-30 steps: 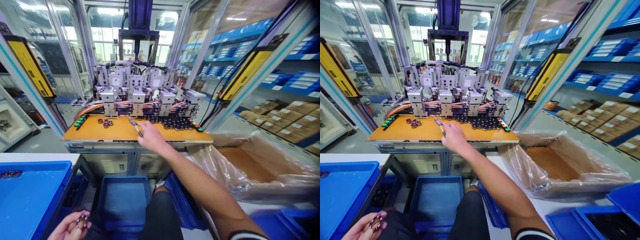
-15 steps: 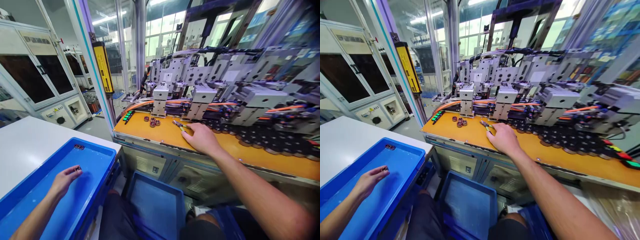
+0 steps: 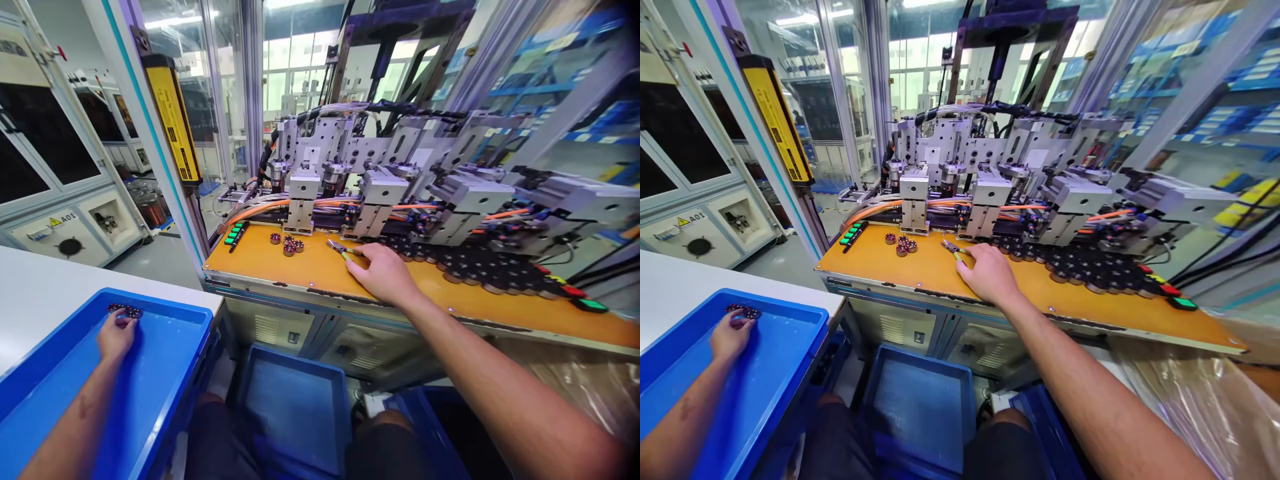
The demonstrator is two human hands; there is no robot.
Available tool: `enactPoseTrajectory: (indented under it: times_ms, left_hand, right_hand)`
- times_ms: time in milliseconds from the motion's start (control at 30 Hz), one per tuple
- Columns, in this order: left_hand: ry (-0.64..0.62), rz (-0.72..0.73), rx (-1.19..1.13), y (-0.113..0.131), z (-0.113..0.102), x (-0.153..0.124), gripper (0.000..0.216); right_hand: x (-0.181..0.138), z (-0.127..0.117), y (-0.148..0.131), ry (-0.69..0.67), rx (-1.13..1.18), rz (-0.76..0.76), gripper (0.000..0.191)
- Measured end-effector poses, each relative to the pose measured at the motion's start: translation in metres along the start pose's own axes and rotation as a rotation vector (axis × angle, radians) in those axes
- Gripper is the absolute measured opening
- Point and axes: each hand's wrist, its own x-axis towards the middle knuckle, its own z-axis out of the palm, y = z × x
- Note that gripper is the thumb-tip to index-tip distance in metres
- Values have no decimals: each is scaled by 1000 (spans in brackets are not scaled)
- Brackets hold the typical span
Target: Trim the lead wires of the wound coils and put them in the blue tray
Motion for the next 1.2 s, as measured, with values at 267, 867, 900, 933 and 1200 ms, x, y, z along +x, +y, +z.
enactPoseTrajectory:
  times_ms: [267,867,900,933,1200]
  left_hand:
    - [103,130,-74,13,-12,-26,34]
    - [-357,794,-46,317,73,-172,36]
    - [-342,785,-35,323,76,-176,37]
    - [-325,780,-26,327,78,-179,38]
    - [-324,663,-322,321,52,-195,38]
  right_hand:
    - [-1,-10,-9,-33,-9,21,34]
    - [-3,-35,-15,-48,5,17,33]
    - [-3,-37,-15,-36,36,26,34]
    - [-3,-39,-15,-24,69,34,34]
    - [2,-49,-7,34,196,-8,34]
